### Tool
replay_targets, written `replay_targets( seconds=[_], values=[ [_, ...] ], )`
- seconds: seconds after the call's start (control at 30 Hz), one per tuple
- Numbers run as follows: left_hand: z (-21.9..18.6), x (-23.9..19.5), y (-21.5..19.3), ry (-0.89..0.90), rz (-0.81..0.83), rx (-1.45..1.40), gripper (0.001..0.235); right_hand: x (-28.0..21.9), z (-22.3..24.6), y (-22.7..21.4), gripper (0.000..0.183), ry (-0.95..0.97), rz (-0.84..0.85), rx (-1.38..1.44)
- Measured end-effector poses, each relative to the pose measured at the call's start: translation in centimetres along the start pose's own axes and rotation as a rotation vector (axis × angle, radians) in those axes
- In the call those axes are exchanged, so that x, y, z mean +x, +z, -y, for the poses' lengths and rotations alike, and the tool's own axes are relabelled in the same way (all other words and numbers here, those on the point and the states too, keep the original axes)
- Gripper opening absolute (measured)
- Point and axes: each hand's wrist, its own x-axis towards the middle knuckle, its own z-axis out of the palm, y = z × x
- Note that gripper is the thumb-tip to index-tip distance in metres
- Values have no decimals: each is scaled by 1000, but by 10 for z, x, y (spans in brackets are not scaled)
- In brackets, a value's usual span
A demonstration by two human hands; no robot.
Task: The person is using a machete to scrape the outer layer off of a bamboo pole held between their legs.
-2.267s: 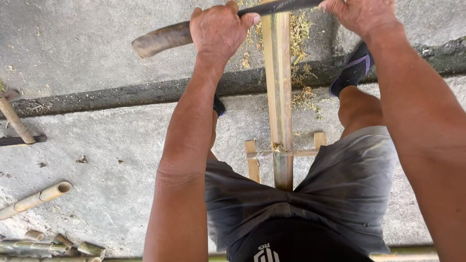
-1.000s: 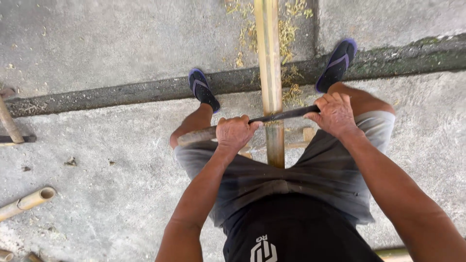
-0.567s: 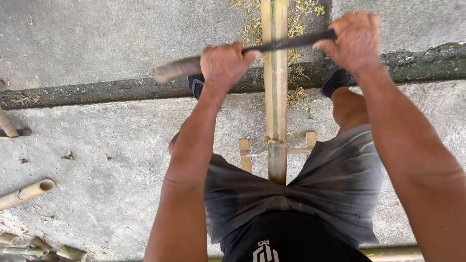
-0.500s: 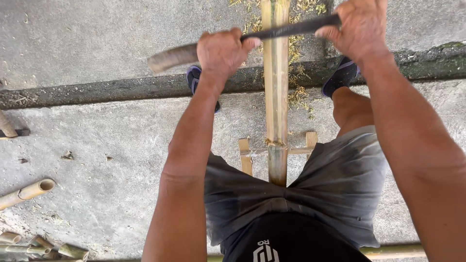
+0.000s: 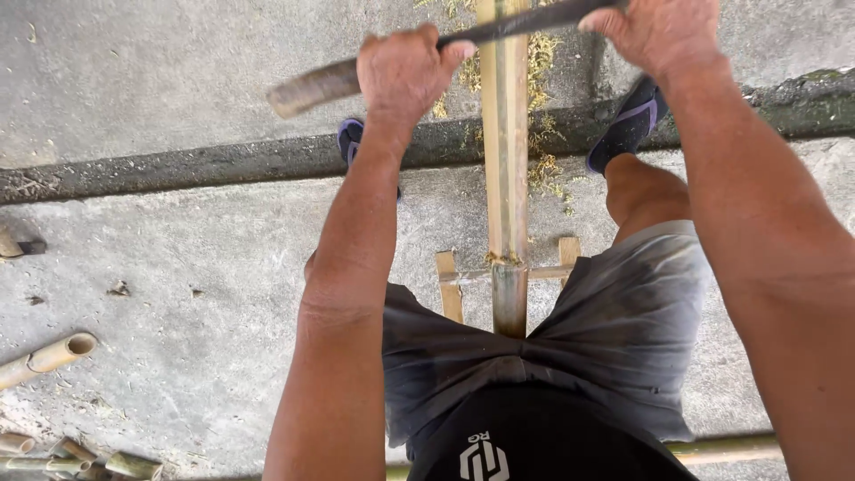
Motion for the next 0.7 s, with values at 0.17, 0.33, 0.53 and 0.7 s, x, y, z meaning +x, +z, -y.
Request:
replay_targets(
  seconds=[0.17,0.33,0.53,0.7],
  values=[
    [-21,-62,6,-46,150,-65,74,-54,9,20,76,-115,-124,-89],
    [-42,-128,9,-46,155,-77,75,-118,23,39,78,-89,10,-62],
    [-68,-209,1,-34,221,-148,75,-213,41,72,75,-90,14,8],
    [-83,-266,3,-4,69,-267,70,-267,51,83,69,-136,-145,146]
  ],
)
